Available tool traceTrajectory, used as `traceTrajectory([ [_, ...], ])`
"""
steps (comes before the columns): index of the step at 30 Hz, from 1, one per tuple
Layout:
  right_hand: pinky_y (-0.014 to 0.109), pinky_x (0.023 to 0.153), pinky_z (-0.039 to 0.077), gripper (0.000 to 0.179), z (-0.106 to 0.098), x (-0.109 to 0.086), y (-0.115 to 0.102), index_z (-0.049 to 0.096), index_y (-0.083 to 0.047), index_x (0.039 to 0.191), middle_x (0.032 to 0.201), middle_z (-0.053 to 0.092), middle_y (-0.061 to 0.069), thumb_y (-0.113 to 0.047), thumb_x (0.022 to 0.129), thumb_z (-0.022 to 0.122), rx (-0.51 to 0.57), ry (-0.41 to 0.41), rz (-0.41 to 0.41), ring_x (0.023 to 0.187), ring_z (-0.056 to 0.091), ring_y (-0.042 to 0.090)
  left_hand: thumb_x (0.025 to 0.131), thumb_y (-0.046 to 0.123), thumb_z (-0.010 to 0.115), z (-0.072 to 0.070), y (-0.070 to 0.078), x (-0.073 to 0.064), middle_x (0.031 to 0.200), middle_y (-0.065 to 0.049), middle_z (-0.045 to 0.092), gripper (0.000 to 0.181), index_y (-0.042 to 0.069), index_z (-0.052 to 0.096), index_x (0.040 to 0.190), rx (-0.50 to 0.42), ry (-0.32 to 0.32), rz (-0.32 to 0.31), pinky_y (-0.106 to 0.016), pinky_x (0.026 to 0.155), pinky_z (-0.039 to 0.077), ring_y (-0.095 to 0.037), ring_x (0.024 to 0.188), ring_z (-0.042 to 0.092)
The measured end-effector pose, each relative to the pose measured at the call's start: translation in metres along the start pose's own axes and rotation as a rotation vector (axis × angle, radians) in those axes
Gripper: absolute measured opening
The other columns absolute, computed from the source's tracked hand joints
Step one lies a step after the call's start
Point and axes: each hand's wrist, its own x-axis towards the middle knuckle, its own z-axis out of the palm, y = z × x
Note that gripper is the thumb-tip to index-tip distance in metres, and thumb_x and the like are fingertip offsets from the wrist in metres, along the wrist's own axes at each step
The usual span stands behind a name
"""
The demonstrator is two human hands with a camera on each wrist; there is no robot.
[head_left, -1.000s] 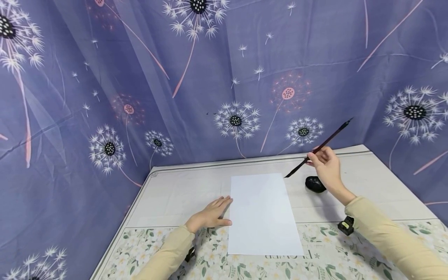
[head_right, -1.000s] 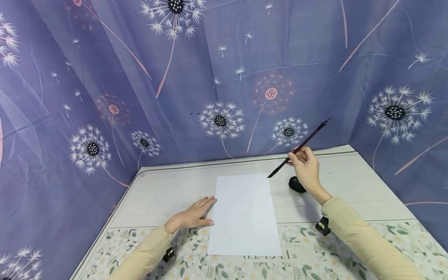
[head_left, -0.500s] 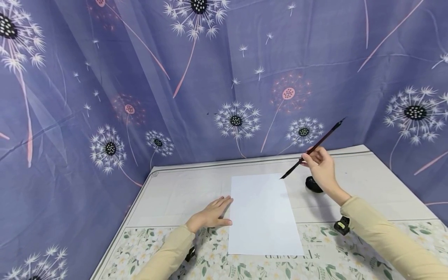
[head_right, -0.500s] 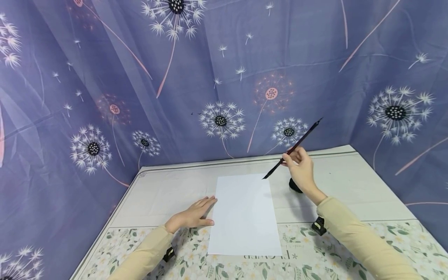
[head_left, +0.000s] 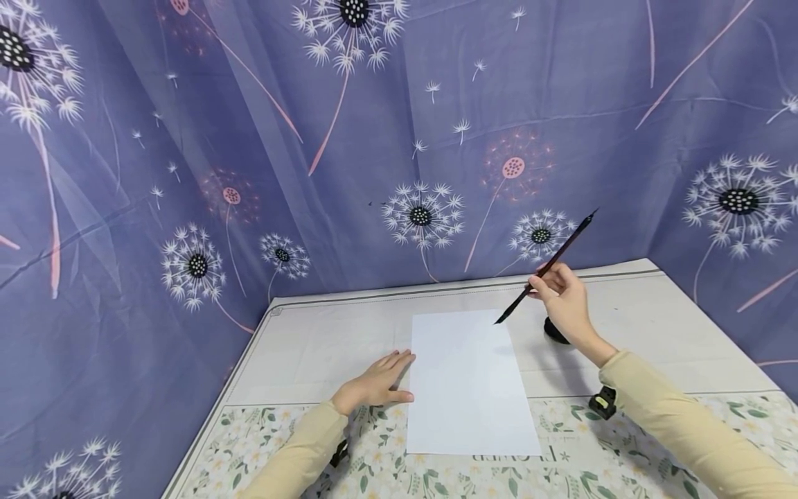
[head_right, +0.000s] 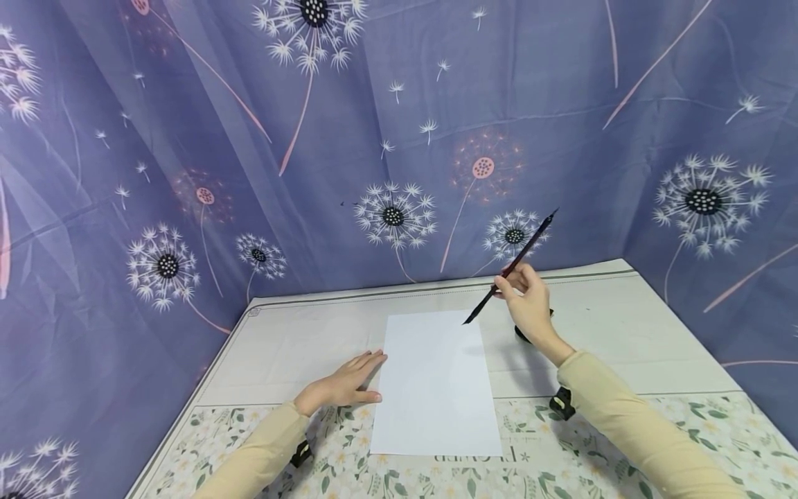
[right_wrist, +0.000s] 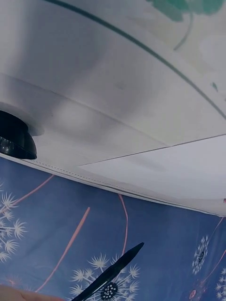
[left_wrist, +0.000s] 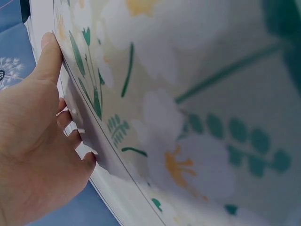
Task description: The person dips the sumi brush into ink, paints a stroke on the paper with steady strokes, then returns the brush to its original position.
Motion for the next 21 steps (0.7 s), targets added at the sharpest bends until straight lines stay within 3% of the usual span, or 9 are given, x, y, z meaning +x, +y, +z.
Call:
traceTrajectory([
  [3,0.021,0.068,0.059,0.027,0.004,0.000,0.000,0.045,0.024,0.104,0.079,0.066,-0.004,0.009,0.088,0.062,-0.005,-0.004,-0.003,0.075,0.069,0.003,0.095,0.044,0.058,0.000,0.000,0.000,0.162,-0.016,0.016,0.083,0.006,0.016,0.155,0.003,0.001,0.000,-0.053,0.120,0.018,-0.039,0.149,0.015],
  [12,0.022,0.068,0.059,0.027,0.013,-0.003,0.001,0.046,0.024,0.106,0.080,0.065,-0.007,0.011,0.088,0.061,-0.041,-0.019,-0.010,0.078,0.069,0.004,0.095,0.043,0.058,0.002,-0.001,0.000,0.162,-0.016,0.016,0.082,0.006,0.016,0.155,0.000,-0.002,-0.004,-0.053,0.120,0.018,-0.039,0.149,0.015],
  [18,0.020,0.068,0.059,0.023,0.019,-0.003,0.005,0.050,0.020,0.105,0.080,0.066,-0.009,0.010,0.088,0.061,-0.086,-0.026,-0.024,0.078,0.069,0.003,0.095,0.043,0.057,0.003,-0.001,0.000,0.162,-0.015,0.015,0.082,0.006,0.016,0.155,0.007,-0.003,-0.006,-0.053,0.120,0.018,-0.038,0.149,0.015],
  [21,0.021,0.069,0.059,0.016,0.022,-0.003,0.005,0.055,0.012,0.102,0.081,0.066,-0.008,0.009,0.088,0.062,-0.100,-0.033,-0.021,0.078,0.068,0.003,0.095,0.044,0.057,0.002,-0.001,0.000,0.162,-0.016,0.015,0.082,0.005,0.016,0.155,0.014,-0.003,-0.005,-0.053,0.120,0.018,-0.038,0.149,0.015],
])
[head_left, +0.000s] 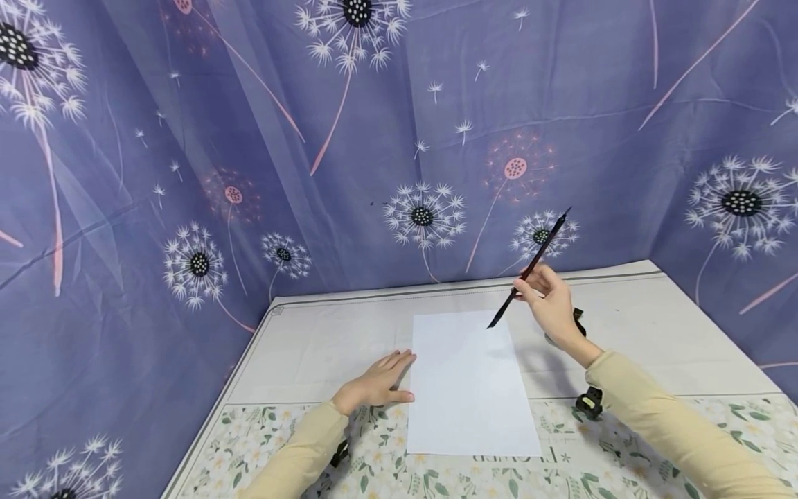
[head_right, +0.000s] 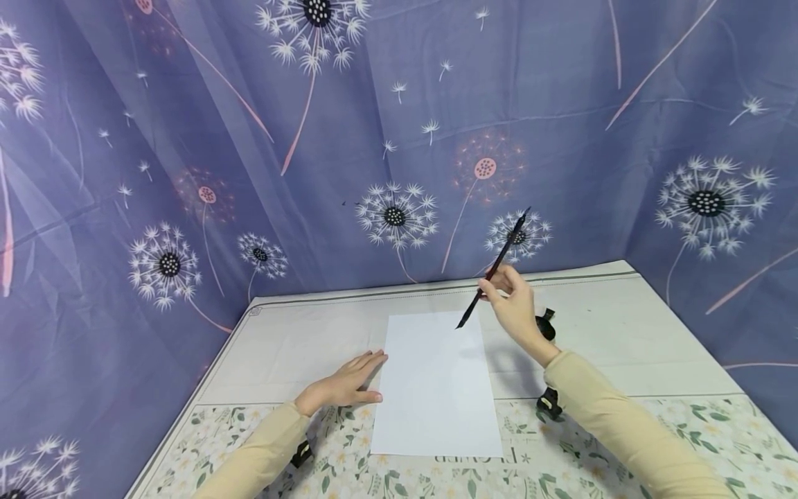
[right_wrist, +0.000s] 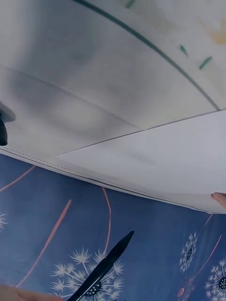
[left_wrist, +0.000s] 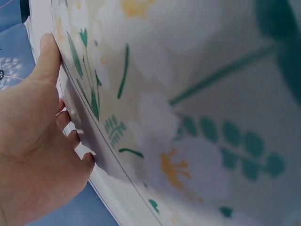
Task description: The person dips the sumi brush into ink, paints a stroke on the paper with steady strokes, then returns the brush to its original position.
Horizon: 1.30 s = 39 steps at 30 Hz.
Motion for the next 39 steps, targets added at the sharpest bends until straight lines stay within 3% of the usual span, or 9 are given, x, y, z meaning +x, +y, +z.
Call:
traceTrajectory([
  [4,0.023,0.069,0.059,0.017,0.004,-0.001,-0.001,0.060,-0.003,0.099,0.081,0.067,-0.003,0.009,0.088,0.063,-0.038,-0.009,0.018,0.078,0.068,0.003,0.096,0.044,0.057,-0.001,0.000,-0.001,0.161,-0.018,0.015,0.082,0.004,0.015,0.154,0.007,0.002,0.011,-0.054,0.120,0.018,-0.039,0.148,0.016],
  [12,0.023,0.069,0.059,0.023,0.017,-0.003,-0.021,0.052,0.021,0.106,0.080,0.066,0.010,0.014,0.086,0.062,-0.062,-0.044,0.024,0.075,0.067,0.001,0.096,0.044,0.055,-0.001,0.000,-0.001,0.161,-0.019,0.015,0.082,0.002,0.015,0.154,-0.003,0.010,0.024,-0.054,0.120,0.017,-0.040,0.148,0.015],
  [20,0.023,0.068,0.059,0.019,0.026,-0.006,-0.027,0.055,0.017,0.102,0.079,0.068,0.004,0.013,0.086,0.063,-0.048,-0.064,0.014,0.074,0.067,0.000,0.096,0.044,0.055,0.000,-0.001,-0.002,0.160,-0.020,0.016,0.081,0.001,0.016,0.154,0.006,0.021,0.049,-0.054,0.120,0.018,-0.041,0.147,0.016],
  [30,0.024,0.069,0.059,0.014,0.029,-0.008,-0.009,0.059,0.006,0.100,0.081,0.070,-0.001,0.008,0.087,0.065,-0.035,-0.087,0.046,0.076,0.068,0.001,0.096,0.046,0.055,0.004,-0.004,0.001,0.161,-0.017,0.016,0.082,0.005,0.015,0.155,0.006,0.021,0.028,-0.053,0.120,0.018,-0.038,0.148,0.016],
  [35,0.026,0.069,0.060,0.013,0.034,-0.011,-0.022,0.059,0.008,0.098,0.081,0.071,0.006,0.010,0.086,0.065,-0.019,-0.110,0.031,0.076,0.069,0.003,0.096,0.055,0.048,0.008,-0.008,0.000,0.161,-0.018,0.015,0.084,0.005,0.014,0.155,0.001,0.041,0.053,-0.053,0.120,0.017,-0.039,0.148,0.015],
  [39,0.026,0.070,0.060,0.015,0.035,-0.012,-0.019,0.057,0.011,0.101,0.083,0.071,0.007,0.010,0.087,0.064,-0.024,-0.138,0.028,0.078,0.069,0.004,0.096,0.055,0.047,0.004,-0.004,-0.001,0.160,-0.021,0.016,0.085,0.002,0.016,0.154,-0.005,0.031,0.066,-0.056,0.119,0.018,-0.042,0.147,0.016],
])
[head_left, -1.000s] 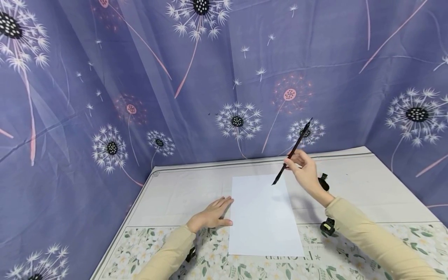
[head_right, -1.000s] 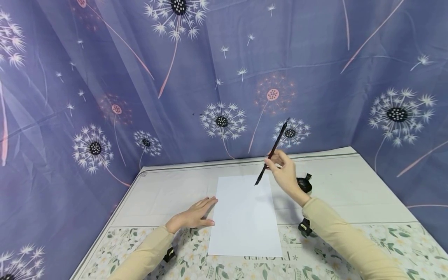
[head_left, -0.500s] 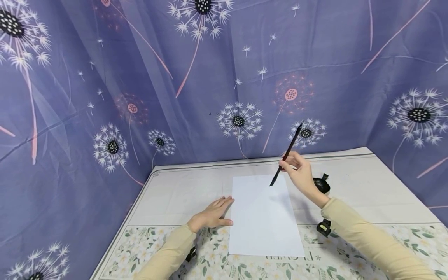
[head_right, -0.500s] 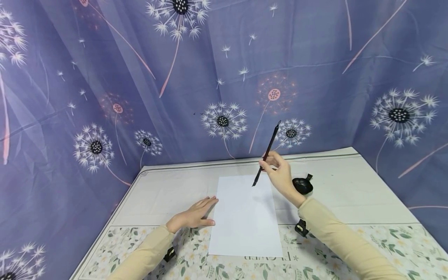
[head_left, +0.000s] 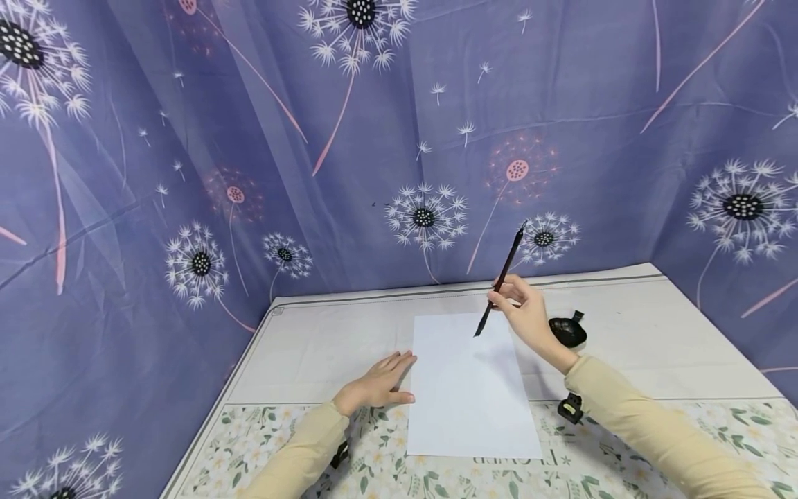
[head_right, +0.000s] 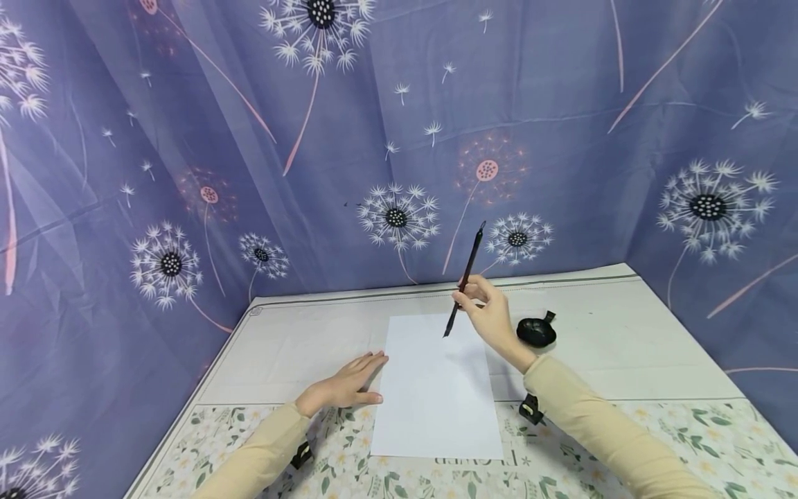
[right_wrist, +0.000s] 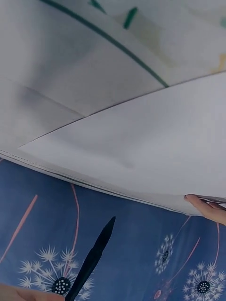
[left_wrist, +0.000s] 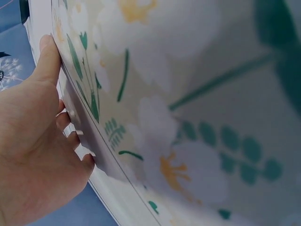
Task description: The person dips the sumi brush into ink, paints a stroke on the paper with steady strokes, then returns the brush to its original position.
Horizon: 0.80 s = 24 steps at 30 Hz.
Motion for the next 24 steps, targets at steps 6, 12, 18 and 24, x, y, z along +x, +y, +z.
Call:
traceTrajectory([
  [6,0.026,0.071,0.060,0.016,0.002,0.000,0.020,0.059,0.008,0.103,0.085,0.071,0.004,0.009,0.088,0.063,-0.004,-0.016,0.011,0.080,0.070,0.005,0.097,0.049,0.051,-0.004,0.004,0.000,0.159,-0.023,0.018,0.082,-0.001,0.017,0.153,0.033,-0.008,-0.002,-0.057,0.118,0.019,-0.044,0.146,0.018],
  [12,0.026,0.071,0.060,0.017,0.009,-0.003,0.024,0.062,0.002,0.104,0.086,0.071,0.002,0.005,0.088,0.066,-0.002,-0.027,0.030,0.079,0.070,0.005,0.097,0.042,0.056,-0.004,0.006,0.001,0.160,-0.020,0.017,0.080,0.002,0.017,0.154,0.022,-0.027,-0.038,-0.055,0.119,0.019,-0.041,0.147,0.017],
  [18,0.028,0.072,0.060,0.020,0.015,-0.005,0.025,0.057,0.011,0.106,0.089,0.070,0.015,0.004,0.089,0.065,0.010,-0.057,0.013,0.081,0.068,0.002,0.096,0.041,0.057,-0.003,0.006,0.001,0.161,-0.018,0.016,0.080,0.004,0.017,0.154,0.010,-0.023,-0.050,-0.054,0.120,0.019,-0.040,0.148,0.016],
  [24,0.029,0.073,0.060,0.019,0.020,-0.004,0.026,0.057,0.012,0.104,0.087,0.070,-0.002,0.005,0.088,0.065,0.049,-0.077,-0.005,0.082,0.068,0.003,0.096,0.040,0.058,-0.004,0.005,0.000,0.160,-0.019,0.018,0.079,0.002,0.018,0.153,0.007,-0.009,-0.036,-0.054,0.119,0.019,-0.041,0.147,0.018],
])
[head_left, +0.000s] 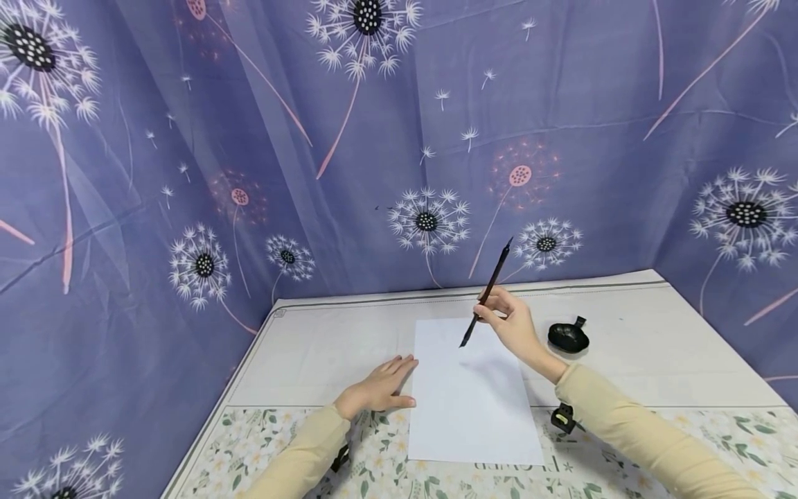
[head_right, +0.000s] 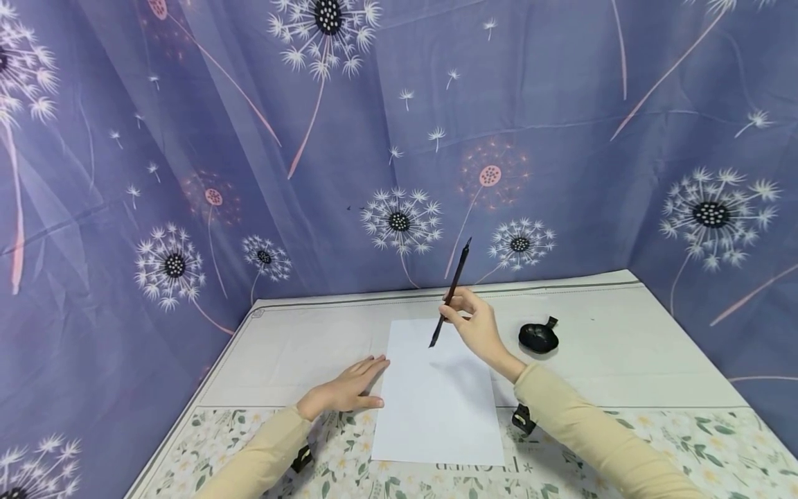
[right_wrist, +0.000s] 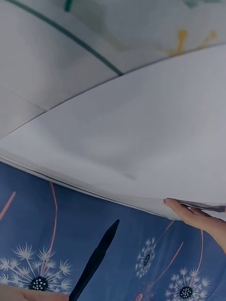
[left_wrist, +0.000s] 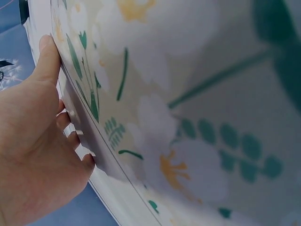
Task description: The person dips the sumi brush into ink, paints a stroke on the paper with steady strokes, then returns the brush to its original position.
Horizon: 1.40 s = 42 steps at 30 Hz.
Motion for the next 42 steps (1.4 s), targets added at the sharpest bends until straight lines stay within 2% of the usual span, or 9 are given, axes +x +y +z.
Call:
traceTrajectory([
  [4,0.029,0.072,0.061,0.017,0.003,0.000,0.000,0.057,0.011,0.102,0.085,0.070,-0.001,0.005,0.088,0.066,-0.013,-0.007,-0.006,0.081,0.069,0.003,0.097,0.040,0.056,0.000,0.000,-0.001,0.160,-0.020,0.017,0.079,0.001,0.017,0.153,0.009,-0.005,0.003,-0.055,0.119,0.019,-0.042,0.147,0.018],
  [11,0.029,0.072,0.061,0.018,0.009,-0.004,0.001,0.059,0.012,0.103,0.090,0.067,0.025,0.004,0.088,0.066,-0.040,-0.031,0.008,0.081,0.068,0.002,0.095,0.042,0.057,-0.001,0.004,-0.001,0.161,-0.017,0.018,0.080,0.004,0.018,0.154,0.000,-0.006,-0.038,-0.053,0.120,0.018,-0.038,0.148,0.017],
  [15,0.029,0.073,0.061,0.018,0.013,-0.006,0.002,0.060,0.010,0.102,0.091,0.065,0.031,0.003,0.088,0.067,-0.049,-0.049,0.015,0.081,0.067,0.002,0.095,0.042,0.058,0.000,0.005,-0.001,0.161,-0.016,0.018,0.080,0.005,0.019,0.154,0.008,-0.003,-0.049,-0.052,0.121,0.018,-0.037,0.148,0.017],
  [19,0.030,0.074,0.061,0.015,0.017,-0.007,0.002,0.060,0.007,0.101,0.092,0.065,0.032,0.004,0.088,0.066,-0.053,-0.064,0.042,0.082,0.068,0.005,0.095,0.043,0.058,0.001,0.004,-0.001,0.161,-0.017,0.017,0.080,0.005,0.018,0.154,0.012,-0.003,-0.044,-0.052,0.121,0.018,-0.037,0.149,0.016],
  [22,0.033,0.074,0.061,0.013,0.021,-0.009,-0.008,0.059,0.009,0.100,0.091,0.065,0.032,0.007,0.088,0.064,-0.072,-0.082,0.047,0.083,0.069,0.009,0.095,0.043,0.058,0.001,0.003,0.000,0.161,-0.017,0.017,0.080,0.005,0.018,0.154,0.014,-0.001,-0.041,-0.052,0.121,0.018,-0.037,0.149,0.016],
  [26,0.034,0.074,0.061,0.014,0.024,-0.010,-0.013,0.058,0.012,0.099,0.089,0.065,0.031,0.006,0.088,0.064,-0.072,-0.102,0.031,0.082,0.070,0.010,0.095,0.043,0.058,0.002,0.001,0.000,0.161,-0.016,0.017,0.081,0.006,0.018,0.154,0.013,0.002,-0.044,-0.052,0.121,0.018,-0.036,0.149,0.016],
  [33,0.028,0.075,0.061,0.014,0.025,-0.011,0.007,0.060,0.005,0.100,0.091,0.067,0.025,-0.003,0.090,0.066,-0.070,-0.103,0.045,0.083,0.068,0.004,0.095,0.044,0.058,0.003,0.001,0.000,0.162,-0.014,0.016,0.081,0.007,0.018,0.155,0.010,0.000,-0.051,-0.052,0.121,0.018,-0.035,0.149,0.016],
  [42,0.030,0.075,0.061,0.014,0.029,-0.012,0.009,0.061,0.004,0.100,0.090,0.068,0.023,-0.003,0.089,0.067,-0.073,-0.111,0.063,0.084,0.070,0.012,0.095,0.044,0.057,0.003,0.001,0.001,0.162,-0.015,0.017,0.081,0.007,0.018,0.155,0.014,0.002,-0.049,-0.052,0.121,0.018,-0.036,0.149,0.016],
])
